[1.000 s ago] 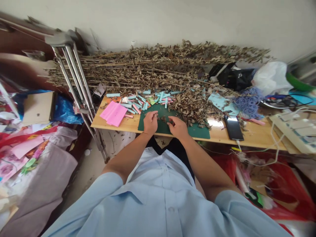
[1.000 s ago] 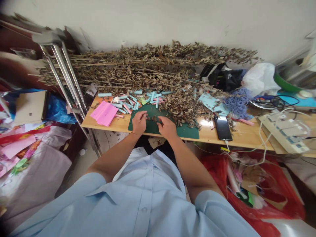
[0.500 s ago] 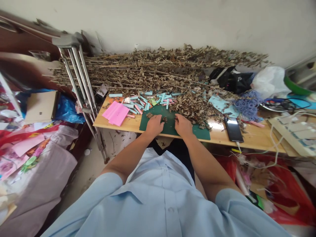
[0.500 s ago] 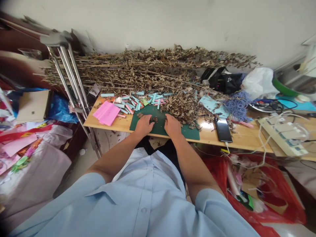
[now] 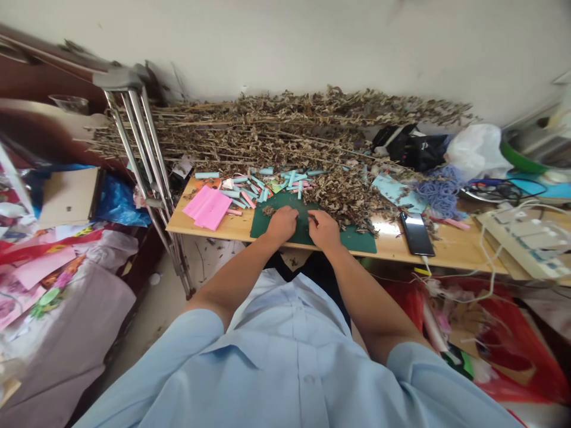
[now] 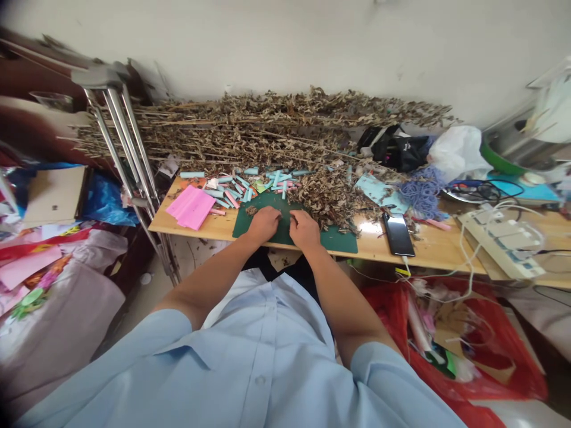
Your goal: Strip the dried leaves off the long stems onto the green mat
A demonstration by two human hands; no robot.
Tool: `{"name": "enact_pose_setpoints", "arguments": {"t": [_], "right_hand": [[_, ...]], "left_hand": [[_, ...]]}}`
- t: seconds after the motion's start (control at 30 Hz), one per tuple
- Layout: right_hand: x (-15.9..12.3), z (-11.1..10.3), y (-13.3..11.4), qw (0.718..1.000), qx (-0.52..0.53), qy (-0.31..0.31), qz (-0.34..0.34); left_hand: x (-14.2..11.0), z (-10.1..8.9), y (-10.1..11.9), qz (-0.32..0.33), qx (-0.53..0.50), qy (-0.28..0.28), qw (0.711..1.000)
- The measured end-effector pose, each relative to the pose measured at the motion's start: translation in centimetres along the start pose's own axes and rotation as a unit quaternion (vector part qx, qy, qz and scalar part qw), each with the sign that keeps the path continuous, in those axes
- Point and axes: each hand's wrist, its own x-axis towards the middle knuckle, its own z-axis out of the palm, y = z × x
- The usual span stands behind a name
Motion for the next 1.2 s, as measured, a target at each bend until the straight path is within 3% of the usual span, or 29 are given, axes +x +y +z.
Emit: {"name": "enact_pose_setpoints", "arguments": {"t": [0.5, 0.93, 1.2], "right_hand": [[1.4, 1.4, -0.2, 0.998, 0.036, -0.042, -0.016], [3.1, 2.0, -3.3, 0.975, -0.112, -0.19, 0.004], [3.2, 2.3, -1.5, 0.99, -0.025, -0.136, 0.006]], "left_hand": [[-0.8, -1.6, -1.3, -0.093, -0.126, 0.063, 0.986], [-2.0, -1.7, -0.3, -0.204, -0.188, 0.07, 0.958], [-2.1, -2.2, -0.2, -0.197, -0.142, 0.026, 0.97]]}}
